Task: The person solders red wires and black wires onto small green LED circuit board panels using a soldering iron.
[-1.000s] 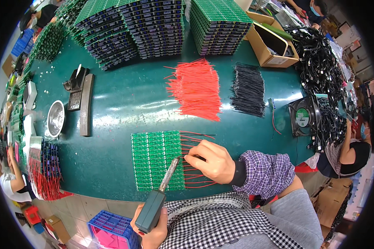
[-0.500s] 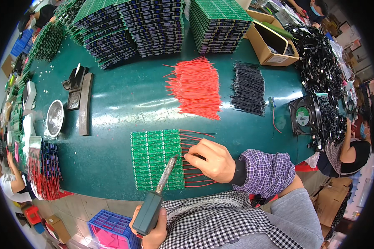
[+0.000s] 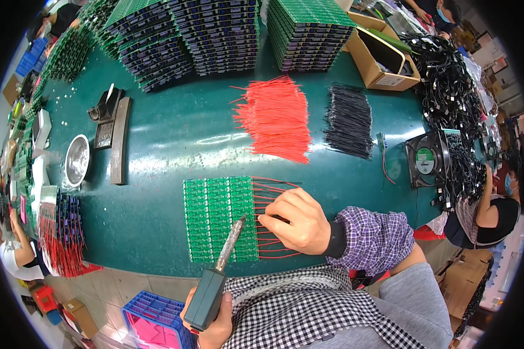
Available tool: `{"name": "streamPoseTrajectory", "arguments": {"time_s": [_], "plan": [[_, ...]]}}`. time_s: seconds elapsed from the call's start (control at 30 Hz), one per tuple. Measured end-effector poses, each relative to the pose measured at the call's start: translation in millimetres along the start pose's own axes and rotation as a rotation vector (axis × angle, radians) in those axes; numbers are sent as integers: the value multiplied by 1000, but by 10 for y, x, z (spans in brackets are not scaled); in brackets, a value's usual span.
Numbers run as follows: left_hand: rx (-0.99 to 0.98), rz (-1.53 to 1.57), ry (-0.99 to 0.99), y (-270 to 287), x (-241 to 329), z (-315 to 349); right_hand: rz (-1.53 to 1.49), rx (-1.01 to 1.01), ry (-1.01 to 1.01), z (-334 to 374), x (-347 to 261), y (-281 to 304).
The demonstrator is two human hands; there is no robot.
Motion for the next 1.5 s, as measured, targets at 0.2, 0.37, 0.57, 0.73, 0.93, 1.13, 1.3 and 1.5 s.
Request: {"name": "streamPoseTrajectory", "arguments": {"time_s": [0.2, 0.37, 0.57, 0.73, 0.93, 1.13, 1.3, 1.5], "plan": [[205, 49, -145, 11, -127, 132, 3, -18, 11, 5, 0, -36], [59, -60, -161, -3, -2, 26, 15, -32, 2, 10, 13, -31], [57, -92, -206, -27, 51, 13, 18, -33, 4, 11, 20, -39], [-28, -188, -240, -30, 173, -58, 22, -45, -1, 14, 25, -44], [-119, 40, -65, -85, -130, 20, 38, -50, 13, 42, 17, -67], [-119, -146, 75, -78, -243, 133, 21, -35, -4, 22, 9, -61], [158, 96, 60, -15, -578, 340, 19, -34, 1, 21, 23, -54], [-6, -58, 54, 0, -160, 75, 30, -53, -13, 22, 39, 20]]}}
Point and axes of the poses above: each hand's wrist, its own z-axis away from the middle knuckle, its own y-axis out of the back of the hand, x = y × z, the point moved 9 cm from there along -z, towards the middle knuckle, and after that the axes turned 14 degrees about -y, right-handed, at the moved point
